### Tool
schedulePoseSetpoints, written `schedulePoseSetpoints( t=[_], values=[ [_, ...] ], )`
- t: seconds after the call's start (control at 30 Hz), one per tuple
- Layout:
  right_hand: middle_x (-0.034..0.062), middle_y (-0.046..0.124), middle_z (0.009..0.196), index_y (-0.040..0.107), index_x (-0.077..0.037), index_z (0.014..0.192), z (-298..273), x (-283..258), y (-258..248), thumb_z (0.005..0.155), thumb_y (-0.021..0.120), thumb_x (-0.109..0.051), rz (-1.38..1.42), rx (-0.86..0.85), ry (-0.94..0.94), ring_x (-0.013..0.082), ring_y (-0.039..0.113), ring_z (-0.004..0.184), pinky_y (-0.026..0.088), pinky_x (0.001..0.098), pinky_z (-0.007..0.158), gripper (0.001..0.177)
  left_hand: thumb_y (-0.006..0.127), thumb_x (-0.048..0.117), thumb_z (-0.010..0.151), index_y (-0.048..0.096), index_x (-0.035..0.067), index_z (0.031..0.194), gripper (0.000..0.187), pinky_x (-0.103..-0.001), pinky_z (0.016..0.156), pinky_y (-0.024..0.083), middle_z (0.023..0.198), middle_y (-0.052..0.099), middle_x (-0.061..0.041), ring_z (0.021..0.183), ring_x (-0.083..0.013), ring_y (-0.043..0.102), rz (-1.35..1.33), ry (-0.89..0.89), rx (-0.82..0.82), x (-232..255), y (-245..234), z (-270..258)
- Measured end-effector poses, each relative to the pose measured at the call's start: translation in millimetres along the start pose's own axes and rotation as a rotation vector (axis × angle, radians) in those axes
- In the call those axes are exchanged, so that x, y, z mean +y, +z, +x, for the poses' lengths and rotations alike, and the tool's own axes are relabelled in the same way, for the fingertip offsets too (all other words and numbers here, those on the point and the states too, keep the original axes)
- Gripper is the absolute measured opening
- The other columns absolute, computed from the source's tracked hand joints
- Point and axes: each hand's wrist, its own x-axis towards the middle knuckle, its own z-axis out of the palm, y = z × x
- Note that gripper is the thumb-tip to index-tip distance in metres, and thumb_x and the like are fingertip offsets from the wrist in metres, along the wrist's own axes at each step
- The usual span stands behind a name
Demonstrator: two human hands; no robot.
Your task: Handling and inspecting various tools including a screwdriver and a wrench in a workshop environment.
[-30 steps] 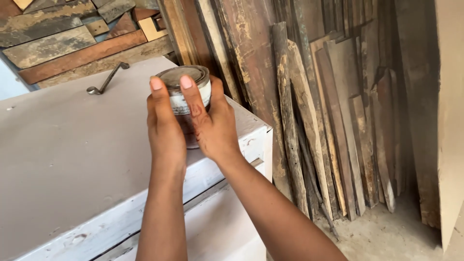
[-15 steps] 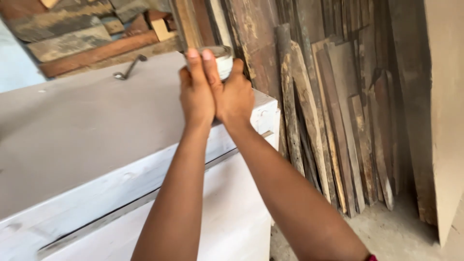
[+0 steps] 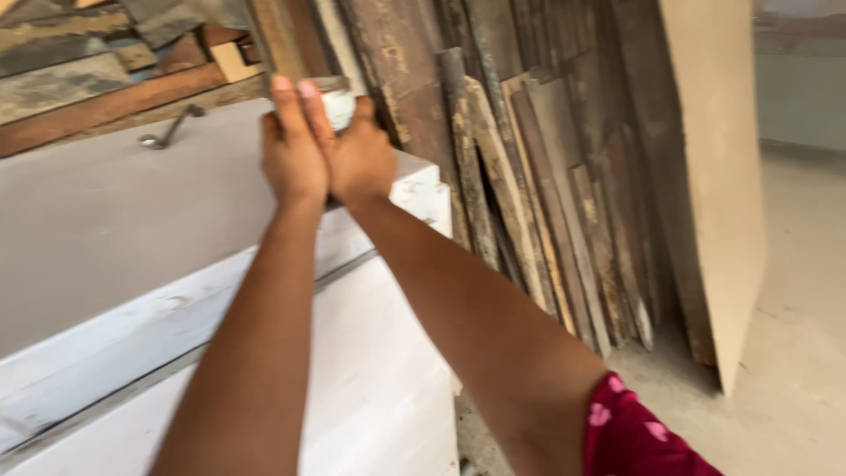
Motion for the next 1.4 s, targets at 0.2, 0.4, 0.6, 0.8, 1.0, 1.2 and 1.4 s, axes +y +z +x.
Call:
schedulePoseSetpoints(
  t=[0.2, 0.4, 0.6, 0.8, 1.0, 1.2, 1.4],
  values=[
    [0.0268, 0.077, 0.09, 0.051, 0.005, 0.124, 5, -3, -3, 0.076, 0.031, -0.092, -0.023, -0.078, 0.018, 0.0403, 0.076, 0.09, 0.06, 0.0483, 0.081, 0.109, 0.038, 0.079, 0.091, 0.067, 0.007, 0.084, 0.077, -0.031, 0.064, 0.058, 0.067, 0.074, -0.002, 0.065, -0.0124, 0.074, 0.075, -0.022, 0.069, 16, 3, -8],
    [0.0239, 0.077, 0.087, 0.053, 0.002, 0.114, 10, 8, 5, 0.075, 0.029, -0.092, 0.004, -0.08, -0.001, 0.0371, 0.078, 0.086, 0.061, 0.0465, 0.078, 0.105, 0.035, 0.077, 0.092, 0.066, 0.008, 0.081, 0.077, -0.031, 0.064, 0.059, 0.065, 0.072, -0.003, 0.063, -0.0144, 0.073, 0.098, -0.006, 0.063, 13, 8, -9],
    [0.0215, 0.077, 0.084, 0.054, 0.001, 0.108, 6, 0, -4, 0.075, 0.03, -0.092, 0.052, -0.098, -0.001, 0.0359, 0.078, 0.082, 0.061, 0.0451, 0.076, 0.101, 0.034, 0.077, 0.094, 0.065, 0.008, 0.076, 0.078, -0.031, 0.065, 0.058, 0.064, 0.071, -0.004, 0.064, -0.0161, 0.073, 0.15, 0.003, 0.061, 20, 4, -10],
    [0.0207, 0.076, 0.086, 0.054, 0.0, 0.108, 11, 8, 3, 0.078, 0.034, -0.091, 0.041, -0.109, -0.01, 0.0355, 0.077, 0.084, 0.061, 0.046, 0.075, 0.098, 0.032, 0.077, 0.094, 0.07, 0.009, 0.079, 0.079, -0.035, 0.077, 0.056, 0.076, 0.076, -0.007, 0.079, -0.0198, 0.075, 0.205, 0.044, 0.099, 13, 5, -10],
    [0.0232, 0.076, 0.086, 0.054, 0.0, 0.108, 5, 0, -9, 0.079, 0.036, -0.089, 0.053, -0.116, 0.007, 0.0406, 0.075, 0.086, 0.06, 0.0486, 0.077, 0.095, 0.031, 0.075, 0.095, 0.07, 0.007, 0.082, 0.08, -0.039, 0.083, 0.054, 0.083, 0.076, -0.011, 0.086, -0.0257, 0.074, 0.232, 0.036, 0.094, 10, 4, -6],
    [0.0247, 0.075, 0.086, 0.053, 0.0, 0.104, 3, -3, -11, 0.079, 0.038, -0.088, 0.073, -0.125, 0.035, 0.0421, 0.075, 0.086, 0.059, 0.0496, 0.077, 0.093, 0.032, 0.073, 0.095, 0.069, 0.006, 0.082, 0.078, -0.04, 0.082, 0.053, 0.082, 0.075, -0.011, 0.084, -0.0259, 0.074, 0.24, -0.02, 0.096, 18, 4, -11],
    [0.0264, 0.074, 0.088, 0.053, 0.0, 0.104, 4, -2, -9, 0.082, 0.04, -0.087, 0.06, -0.106, 0.021, 0.0443, 0.073, 0.089, 0.057, 0.0515, 0.08, 0.091, 0.033, 0.071, 0.095, 0.069, 0.006, 0.083, 0.075, -0.039, 0.081, 0.053, 0.08, 0.074, -0.011, 0.083, -0.0259, 0.073, 0.23, -0.015, 0.103, 20, 4, -12]
  ],
)
